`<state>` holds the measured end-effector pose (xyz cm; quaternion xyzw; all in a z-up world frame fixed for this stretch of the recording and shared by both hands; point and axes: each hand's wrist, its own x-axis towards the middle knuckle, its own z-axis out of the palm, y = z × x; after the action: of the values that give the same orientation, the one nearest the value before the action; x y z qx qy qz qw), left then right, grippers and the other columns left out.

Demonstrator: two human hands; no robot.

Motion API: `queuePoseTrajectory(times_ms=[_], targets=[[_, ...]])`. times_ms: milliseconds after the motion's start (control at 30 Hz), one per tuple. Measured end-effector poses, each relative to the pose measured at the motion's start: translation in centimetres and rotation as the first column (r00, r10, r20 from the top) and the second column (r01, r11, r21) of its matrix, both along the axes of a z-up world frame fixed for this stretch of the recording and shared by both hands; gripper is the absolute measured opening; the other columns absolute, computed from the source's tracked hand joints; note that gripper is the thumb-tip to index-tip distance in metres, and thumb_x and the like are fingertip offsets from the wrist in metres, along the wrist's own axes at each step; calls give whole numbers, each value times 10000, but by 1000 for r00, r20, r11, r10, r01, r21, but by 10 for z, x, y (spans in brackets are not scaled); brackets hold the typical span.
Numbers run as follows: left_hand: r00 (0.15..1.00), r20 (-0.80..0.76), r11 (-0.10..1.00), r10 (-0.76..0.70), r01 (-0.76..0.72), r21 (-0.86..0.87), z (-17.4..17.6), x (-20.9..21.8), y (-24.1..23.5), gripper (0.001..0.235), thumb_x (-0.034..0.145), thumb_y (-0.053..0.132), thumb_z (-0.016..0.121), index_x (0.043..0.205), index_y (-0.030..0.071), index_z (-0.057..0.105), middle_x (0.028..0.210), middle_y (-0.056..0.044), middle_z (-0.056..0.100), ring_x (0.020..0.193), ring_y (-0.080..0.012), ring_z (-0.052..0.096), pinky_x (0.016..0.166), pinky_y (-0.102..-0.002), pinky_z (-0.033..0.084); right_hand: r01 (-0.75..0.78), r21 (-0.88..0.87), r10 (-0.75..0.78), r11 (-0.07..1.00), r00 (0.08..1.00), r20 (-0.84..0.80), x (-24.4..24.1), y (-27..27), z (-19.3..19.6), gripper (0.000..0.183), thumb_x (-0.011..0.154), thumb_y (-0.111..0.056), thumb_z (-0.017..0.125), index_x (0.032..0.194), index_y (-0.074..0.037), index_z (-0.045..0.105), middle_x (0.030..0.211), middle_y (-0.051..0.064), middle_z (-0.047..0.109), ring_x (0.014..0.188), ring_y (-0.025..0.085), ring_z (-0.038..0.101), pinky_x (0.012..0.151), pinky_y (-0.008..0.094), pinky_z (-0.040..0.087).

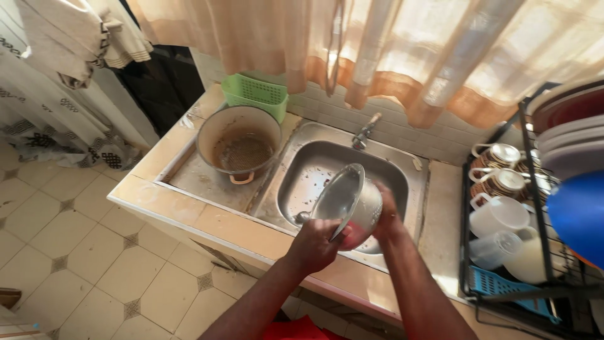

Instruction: Washing a small metal bowl in a kitchen sink using a sponge and water

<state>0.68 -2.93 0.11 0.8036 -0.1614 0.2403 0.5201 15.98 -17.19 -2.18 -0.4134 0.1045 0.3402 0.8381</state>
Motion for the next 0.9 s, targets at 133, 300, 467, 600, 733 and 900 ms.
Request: queuePoseTrajectory(times_ms=[133,300,467,600,733,900], targets=[[996,-80,999,48,-47,4,18,5,18,433,1049,299,509,690,60,544,551,-215,547,575,-462,620,561,-435,512,243,-295,-84,924,882,464,-34,35,47,364,926,-296,546,1175,-104,730,1138,125,722,1008,228,651,900,383,486],[992,-111,991,53,-66,-117,38,24,43,527,1078,405,429,674,79,519,515,-190,512,498,-402,581,547,-400,508,610,-200,30,767,277,960,-74,70,57,399,1022,-131,404,1351,-26,605,1415,194,597,1426,337,484,1226,478,300],[992,-125,986,15,-36,-163,64,31,70,551,1075,468,405,705,86,549,526,-186,553,546,-388,624,559,-451,506,813,-1,186,582,-132,974,-109,111,41,446,1075,-199,381,1391,61,557,1481,261,474,1491,459,349,1284,593,157],[1000,-27,999,-3,4,32,55,28,90,553,1065,454,414,744,18,531,543,-276,518,652,-537,617,549,-549,486,768,41,54,639,-98,994,-70,113,46,661,1057,-523,413,1362,37,585,1422,217,544,1449,382,433,1277,527,228],[983,4,958,-186,180,224,22,24,108,438,1061,399,448,806,57,549,648,-177,600,538,-405,564,520,-494,383,561,-413,115,718,490,864,-23,86,41,417,958,-142,411,1255,-24,679,1369,150,665,1297,260,600,1120,353,440],[897,182,824,-402,268,500,7,18,129,385,1032,303,628,770,62,482,592,-120,529,496,-347,537,464,-471,350,540,-600,256,590,580,773,-10,78,11,417,938,-104,435,1264,-44,689,1357,117,661,1271,222,587,1091,323,427]])
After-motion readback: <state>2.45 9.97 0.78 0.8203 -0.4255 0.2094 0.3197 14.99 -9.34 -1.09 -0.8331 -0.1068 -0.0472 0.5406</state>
